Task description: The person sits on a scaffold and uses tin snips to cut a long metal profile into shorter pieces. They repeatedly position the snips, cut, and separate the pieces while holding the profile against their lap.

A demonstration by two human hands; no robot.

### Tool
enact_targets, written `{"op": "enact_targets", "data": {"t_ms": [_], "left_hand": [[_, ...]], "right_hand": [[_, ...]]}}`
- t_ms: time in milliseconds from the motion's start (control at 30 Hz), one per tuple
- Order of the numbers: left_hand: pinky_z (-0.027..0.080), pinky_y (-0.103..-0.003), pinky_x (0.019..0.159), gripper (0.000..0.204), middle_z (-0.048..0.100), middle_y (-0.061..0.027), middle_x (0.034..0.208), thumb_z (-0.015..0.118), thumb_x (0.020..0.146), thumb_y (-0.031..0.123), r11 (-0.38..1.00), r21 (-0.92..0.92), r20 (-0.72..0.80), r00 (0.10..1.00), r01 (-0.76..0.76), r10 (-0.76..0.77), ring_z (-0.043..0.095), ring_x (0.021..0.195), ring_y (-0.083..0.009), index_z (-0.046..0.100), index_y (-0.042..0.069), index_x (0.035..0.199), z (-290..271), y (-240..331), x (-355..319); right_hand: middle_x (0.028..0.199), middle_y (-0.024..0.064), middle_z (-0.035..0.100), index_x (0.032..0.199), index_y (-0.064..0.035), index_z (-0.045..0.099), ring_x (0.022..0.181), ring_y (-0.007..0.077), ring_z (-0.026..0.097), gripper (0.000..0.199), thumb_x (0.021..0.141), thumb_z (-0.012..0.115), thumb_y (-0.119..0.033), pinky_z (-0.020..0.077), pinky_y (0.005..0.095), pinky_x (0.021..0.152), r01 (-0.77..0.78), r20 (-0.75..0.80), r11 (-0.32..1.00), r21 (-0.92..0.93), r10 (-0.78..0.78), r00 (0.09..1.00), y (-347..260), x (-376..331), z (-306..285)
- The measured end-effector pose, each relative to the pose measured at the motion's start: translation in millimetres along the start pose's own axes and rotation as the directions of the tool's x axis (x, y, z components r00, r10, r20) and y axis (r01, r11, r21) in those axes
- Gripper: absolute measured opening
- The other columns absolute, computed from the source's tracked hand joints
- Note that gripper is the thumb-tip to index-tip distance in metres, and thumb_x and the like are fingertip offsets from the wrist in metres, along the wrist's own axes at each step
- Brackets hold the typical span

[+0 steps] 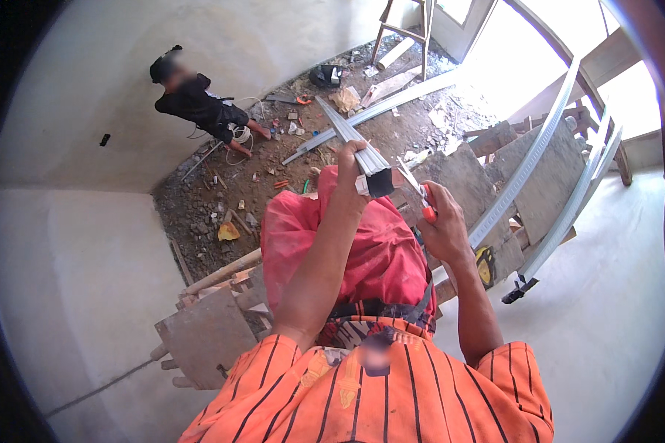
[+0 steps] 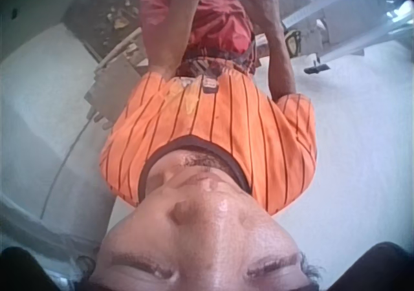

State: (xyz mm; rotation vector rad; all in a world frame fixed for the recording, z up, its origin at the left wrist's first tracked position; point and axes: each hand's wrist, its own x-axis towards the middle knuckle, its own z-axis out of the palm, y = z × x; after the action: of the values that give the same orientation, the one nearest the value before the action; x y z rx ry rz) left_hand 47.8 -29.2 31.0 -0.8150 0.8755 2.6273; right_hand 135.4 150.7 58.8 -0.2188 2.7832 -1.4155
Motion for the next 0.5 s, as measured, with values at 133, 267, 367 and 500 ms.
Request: {"op": "enact_targets", "data": {"t_ms": [133, 267, 367, 500], "left_hand": [[0.055, -0.030, 0.054, 0.027, 0.061, -0.0133, 0.074, 0.057, 0.077, 0.020, 0.999, 0.051, 0.037, 0.999, 0.013, -0.015, 0.062, 0.059, -0.0211, 0.050, -0.003, 0.091, -10, -6, 0], [0.055, -0.031, 0.055, 0.028, 0.060, -0.0132, 0.074, 0.057, 0.078, 0.020, 0.996, 0.091, 0.017, 1.000, 0.019, -0.021, 0.062, 0.059, -0.0211, 0.050, -0.003, 0.093, -12, -6, 0], [0.055, -0.032, 0.054, 0.029, 0.060, -0.0127, 0.073, 0.057, 0.077, 0.020, 0.997, 0.063, 0.021, 0.999, 0.035, -0.036, 0.062, 0.059, -0.0213, 0.050, -0.003, 0.093, -18, -7, 2], [0.055, -0.033, 0.053, 0.029, 0.060, -0.0126, 0.072, 0.057, 0.077, 0.020, 0.998, 0.053, 0.035, 0.999, 0.022, -0.024, 0.062, 0.058, -0.0216, 0.050, -0.003, 0.093, -27, -9, 9]], "right_hand": [[0.101, 0.0205, 0.059, 0.113, -0.0008, 0.052, 0.095, 0.0374, 0.058, 0.038, 0.076, 0.058, -0.009, 0.0460, 0.0424, 0.082, -0.009, 0.034, 1.000, 0.000, 0.009, 0.999, 0, -4, -6], [0.096, 0.0210, 0.060, 0.111, -0.0002, 0.053, 0.091, 0.0374, 0.059, 0.038, 0.073, 0.057, -0.007, 0.0460, 0.0417, 0.079, -0.026, 0.076, 0.999, 0.041, 0.023, 0.997, 4, -5, -3], [0.094, 0.0213, 0.060, 0.110, -0.0006, 0.053, 0.088, 0.0373, 0.059, 0.040, 0.070, 0.056, -0.006, 0.0457, 0.0414, 0.078, -0.060, 0.116, 0.996, 0.069, 0.052, 0.992, 4, -4, -2], [0.088, 0.0210, 0.059, 0.108, -0.0017, 0.054, 0.083, 0.0365, 0.059, 0.042, 0.066, 0.056, -0.005, 0.0455, 0.0406, 0.076, -0.099, 0.172, 0.987, 0.129, 0.076, 0.982, 9, -4, 4]]}}
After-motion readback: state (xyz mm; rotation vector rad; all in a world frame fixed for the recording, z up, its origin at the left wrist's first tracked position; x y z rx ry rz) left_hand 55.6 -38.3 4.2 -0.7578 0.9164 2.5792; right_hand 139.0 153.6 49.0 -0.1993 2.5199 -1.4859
